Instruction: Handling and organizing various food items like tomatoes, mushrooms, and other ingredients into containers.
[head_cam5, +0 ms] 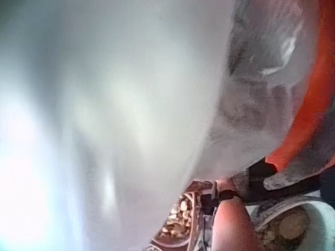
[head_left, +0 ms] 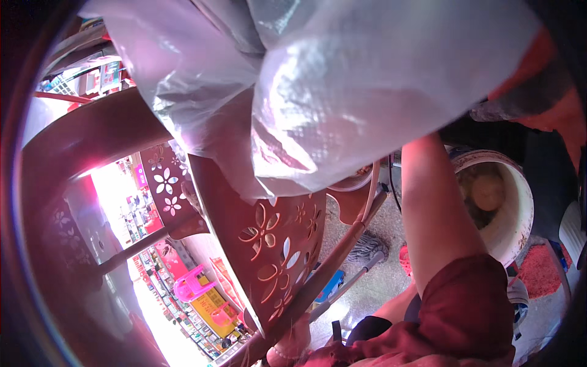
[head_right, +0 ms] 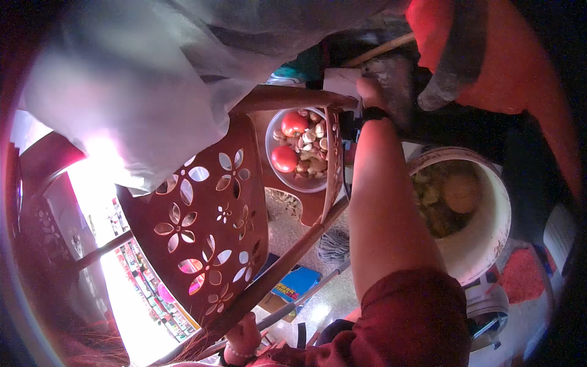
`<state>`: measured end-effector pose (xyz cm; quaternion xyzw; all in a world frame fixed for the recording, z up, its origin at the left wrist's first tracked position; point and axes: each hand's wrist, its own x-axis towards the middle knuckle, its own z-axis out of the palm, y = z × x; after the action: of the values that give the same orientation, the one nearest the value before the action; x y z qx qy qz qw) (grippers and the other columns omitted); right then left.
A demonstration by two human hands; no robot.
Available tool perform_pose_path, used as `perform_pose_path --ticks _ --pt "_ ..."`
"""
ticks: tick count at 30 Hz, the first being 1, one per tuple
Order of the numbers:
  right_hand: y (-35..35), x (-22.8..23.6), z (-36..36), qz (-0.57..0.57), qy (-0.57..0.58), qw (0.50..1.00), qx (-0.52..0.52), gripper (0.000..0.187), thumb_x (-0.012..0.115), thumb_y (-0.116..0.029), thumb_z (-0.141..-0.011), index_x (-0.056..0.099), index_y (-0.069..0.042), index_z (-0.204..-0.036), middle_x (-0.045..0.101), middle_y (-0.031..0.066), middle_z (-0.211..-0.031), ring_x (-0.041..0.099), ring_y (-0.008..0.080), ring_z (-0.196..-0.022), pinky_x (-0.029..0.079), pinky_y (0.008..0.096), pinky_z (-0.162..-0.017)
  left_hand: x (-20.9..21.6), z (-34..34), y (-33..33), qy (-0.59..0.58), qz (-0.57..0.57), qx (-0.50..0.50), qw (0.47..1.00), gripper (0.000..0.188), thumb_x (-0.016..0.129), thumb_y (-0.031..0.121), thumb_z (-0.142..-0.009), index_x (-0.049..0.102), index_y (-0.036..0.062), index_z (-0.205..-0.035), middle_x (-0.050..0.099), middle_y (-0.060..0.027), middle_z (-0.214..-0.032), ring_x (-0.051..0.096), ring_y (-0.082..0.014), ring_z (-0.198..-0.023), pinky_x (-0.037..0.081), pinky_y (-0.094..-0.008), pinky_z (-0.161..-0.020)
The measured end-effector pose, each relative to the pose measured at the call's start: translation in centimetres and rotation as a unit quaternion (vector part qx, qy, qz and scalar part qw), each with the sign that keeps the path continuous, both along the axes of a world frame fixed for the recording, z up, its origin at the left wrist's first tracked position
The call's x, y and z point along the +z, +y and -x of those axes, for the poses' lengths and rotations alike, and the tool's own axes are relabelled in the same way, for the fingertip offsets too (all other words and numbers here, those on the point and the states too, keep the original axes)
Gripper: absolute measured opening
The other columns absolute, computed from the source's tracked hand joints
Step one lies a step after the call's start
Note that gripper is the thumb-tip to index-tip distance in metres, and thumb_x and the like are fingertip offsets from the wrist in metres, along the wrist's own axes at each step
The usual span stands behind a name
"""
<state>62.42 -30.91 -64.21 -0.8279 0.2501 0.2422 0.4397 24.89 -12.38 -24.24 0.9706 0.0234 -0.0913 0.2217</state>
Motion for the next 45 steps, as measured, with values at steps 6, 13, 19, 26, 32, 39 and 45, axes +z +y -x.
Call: perform_pose_path --ticks 6,13,19,26,32,39,45 --pt "-0.3 -3.5 2.0 -0.007 -0.008 0.999 -0.048 0.042 0.049 -0.015 -0.074 0.052 -0.003 -0.114 0.05 0.0239 -0.117 0.048 0.0343 -0.111 0.04 0.0432 -0.092 -2.3 1.1 0.8 -0.003 0.016 0.04 0.999 0.05 0.047 0.006 -0.081 0.028 -0.0044 -0.126 0.044 -0.018 -0.12 0.044 -0.0267 -0.109 0.031 -0.0371 -0.096" --pt "0.1 -4.1 0.9 -0.033 -0.036 0.996 -0.078 0.044 0.05 -0.015 -0.073 0.051 -0.004 -0.116 0.049 0.0242 -0.118 0.048 0.0346 -0.112 0.039 0.043 -0.092 -2.3 1.4 1.4 -0.033 0.007 0.061 0.998 0.05 0.047 0.007 -0.082 0.027 -0.0042 -0.126 0.044 -0.0181 -0.121 0.044 -0.0268 -0.109 0.031 -0.0371 -0.096" --pt "0.1 -4.9 0.3 -0.045 -0.051 0.993 -0.096 0.047 0.05 -0.015 -0.072 0.049 -0.004 -0.118 0.049 0.0244 -0.118 0.047 0.035 -0.112 0.039 0.0429 -0.093 -2.5 1.9 2.2 -0.057 0.004 0.081 0.995 0.05 0.048 0.008 -0.082 0.026 -0.0041 -0.126 0.044 -0.0182 -0.121 0.044 -0.0269 -0.109 0.03 -0.0371 -0.097" --pt "0.4 -6.5 0.0 -0.064 -0.07 0.989 -0.117 0.05 0.05 -0.015 -0.071 0.048 -0.005 -0.12 0.048 0.0246 -0.119 0.047 0.0353 -0.113 0.038 0.0428 -0.094 -2.8 4.1 3.0 -0.089 -0.003 0.105 0.991 0.05 0.048 0.009 -0.083 0.026 -0.0039 -0.127 0.044 -0.0183 -0.121 0.044 -0.0271 -0.11 0.03 -0.0372 -0.097" --pt "-1.9 -8.6 -0.4 -0.068 -0.092 0.982 -0.149 0.052 0.051 -0.015 -0.07 0.047 -0.006 -0.121 0.048 0.0247 -0.119 0.046 0.0356 -0.113 0.038 0.0426 -0.094 -2.4 5.1 3.9 -0.031 -0.008 0.111 0.993 0.051 0.049 0.013 -0.085 0.025 -0.003 -0.127 0.042 -0.0185 -0.124 0.041 -0.0263 -0.113 0.027 -0.0374 -0.099" --pt "-1.1 -2.7 0.6 -0.075 -0.128 0.985 -0.085 0.068 0.056 -0.015 -0.068 0.032 -0.018 -0.131 0.051 0.0211 -0.118 0.048 0.0383 -0.11 0.039 0.0419 -0.093 -2.6 4.4 3.1 -0.06 0.014 0.104 0.993 0.058 0.051 0.017 -0.086 0.018 -0.0013 -0.131 0.041 -0.0194 -0.125 0.04 -0.0273 -0.114 0.026 -0.0388 -0.099" --pt "-1.2 -0.2 1.1 -0.063 -0.122 0.99 -0.023 0.085 0.062 -0.017 -0.066 0.017 -0.021 -0.138 0.053 0.0205 -0.116 0.05 0.0369 -0.108 0.041 0.0417 -0.091 -2.5 4.5 3.1 -0.063 0.012 0.079 0.995 0.06 0.05 0.013 -0.086 0.015 0.0007 -0.133 0.04 -0.0199 -0.125 0.04 -0.0268 -0.114 0.025 -0.0392 -0.099"
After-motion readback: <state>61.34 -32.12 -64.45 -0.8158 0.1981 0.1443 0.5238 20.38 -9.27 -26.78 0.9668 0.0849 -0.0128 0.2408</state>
